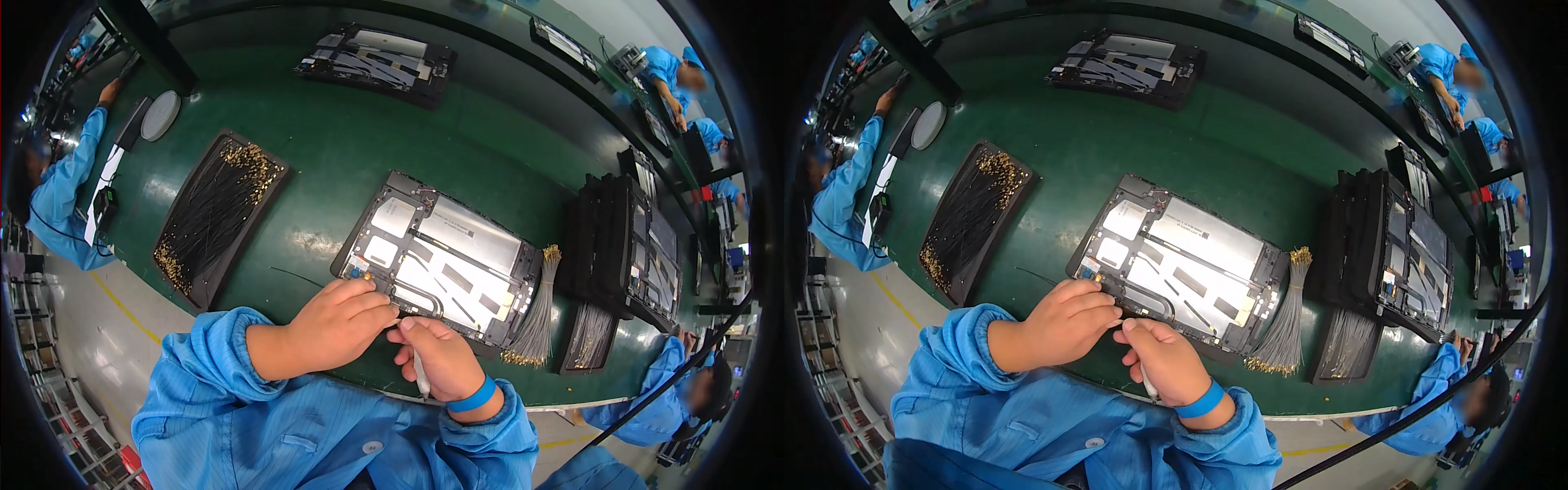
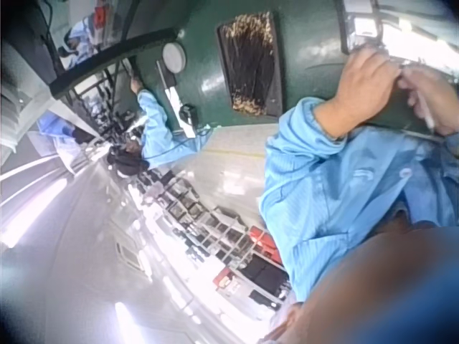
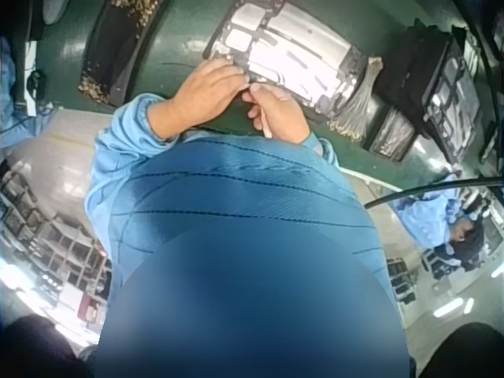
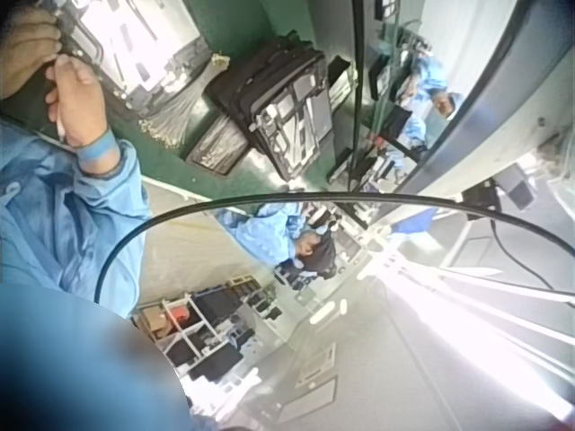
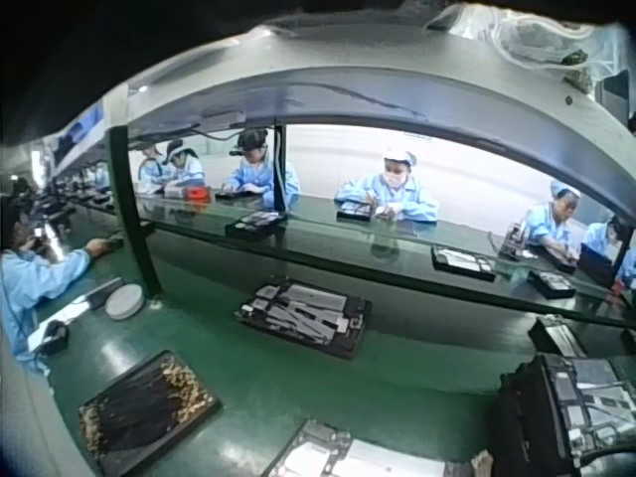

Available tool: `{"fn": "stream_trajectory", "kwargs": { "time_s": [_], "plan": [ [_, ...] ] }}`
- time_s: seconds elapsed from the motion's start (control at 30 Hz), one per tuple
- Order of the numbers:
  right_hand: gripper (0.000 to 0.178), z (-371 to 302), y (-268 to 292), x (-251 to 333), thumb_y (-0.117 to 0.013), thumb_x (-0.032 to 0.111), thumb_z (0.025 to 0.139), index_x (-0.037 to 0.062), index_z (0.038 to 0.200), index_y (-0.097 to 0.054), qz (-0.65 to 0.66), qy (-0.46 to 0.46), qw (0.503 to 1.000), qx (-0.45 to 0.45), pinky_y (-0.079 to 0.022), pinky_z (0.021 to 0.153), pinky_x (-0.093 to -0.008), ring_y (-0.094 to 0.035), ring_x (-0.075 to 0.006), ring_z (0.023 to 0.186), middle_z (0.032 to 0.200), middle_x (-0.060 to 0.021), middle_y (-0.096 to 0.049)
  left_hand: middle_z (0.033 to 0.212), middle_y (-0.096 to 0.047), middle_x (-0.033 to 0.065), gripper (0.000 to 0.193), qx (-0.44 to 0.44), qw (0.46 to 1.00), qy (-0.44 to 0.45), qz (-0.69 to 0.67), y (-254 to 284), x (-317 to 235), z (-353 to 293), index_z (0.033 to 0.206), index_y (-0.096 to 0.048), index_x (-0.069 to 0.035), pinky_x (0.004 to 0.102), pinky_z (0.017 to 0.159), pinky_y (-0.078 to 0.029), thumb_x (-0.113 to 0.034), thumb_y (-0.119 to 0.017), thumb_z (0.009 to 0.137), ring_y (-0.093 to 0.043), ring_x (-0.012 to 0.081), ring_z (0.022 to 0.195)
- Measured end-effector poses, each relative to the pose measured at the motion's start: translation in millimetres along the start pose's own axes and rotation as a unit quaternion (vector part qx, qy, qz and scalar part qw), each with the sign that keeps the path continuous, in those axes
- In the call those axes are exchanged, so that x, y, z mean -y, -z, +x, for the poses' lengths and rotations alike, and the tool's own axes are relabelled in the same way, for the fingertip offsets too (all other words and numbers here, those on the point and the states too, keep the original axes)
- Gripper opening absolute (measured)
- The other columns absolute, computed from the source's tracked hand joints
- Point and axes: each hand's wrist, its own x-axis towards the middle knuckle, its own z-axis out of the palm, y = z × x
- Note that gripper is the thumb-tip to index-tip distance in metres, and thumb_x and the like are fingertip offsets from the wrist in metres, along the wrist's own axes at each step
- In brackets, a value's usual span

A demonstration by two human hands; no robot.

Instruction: Assembling electronic devices by installing internal components and routing antenna wires on an assembly line.

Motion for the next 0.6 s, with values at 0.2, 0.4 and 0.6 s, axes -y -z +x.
{"fn": "stream_trajectory", "kwargs": {
  "time_s": [0.2,0.4,0.6],
  "plan": [
    [0.027,0,-1,-4,-0.050,0.019,0.081,0.0008,0.100,-0.048,0.022,0.038,0.999,-0.021,-0.040,0.044,-0.0229,-0.049,-0.0120,0.059,0.085,-0.0080,-0.055,0.090,-0.054,0.0018,0.022,0.002,1.000,-0.010,-0.012,-6,0,-2,0.086,-0.058,-0.008,0.0316,0.074,-0.039,-0.008,-0.058,0.064,-0.047,0.0215,0.090],
    [0.037,-1,-5,0,-0.049,0.013,0.082,0.0007,0.115,-0.036,0.073,0.246,0.958,-0.129,-0.042,0.053,-0.0242,-0.049,-0.0131,0.063,0.085,-0.0091,-0.055,0.091,-0.053,0.0035,0.022,-0.006,0.999,0.002,0.046,-13,5,2,0.086,-0.057,-0.008,0.0329,0.077,-0.037,-0.008,-0.057,0.064,-0.046,0.0226,0.093],
    [0.033,19,-11,-6,-0.035,0.019,0.089,0.0009,0.116,-0.031,-0.074,0.492,0.815,-0.299,-0.042,0.069,-0.0278,-0.050,-0.0156,0.077,0.096,-0.0141,-0.054,0.090,-0.053,0.0040,0.020,0.007,0.998,-0.003,0.059,-13,9,1,0.085,-0.057,-0.008,0.0336,0.076,-0.036,-0.009,-0.059,0.065,-0.046,0.0230,0.094]
  ]
}}
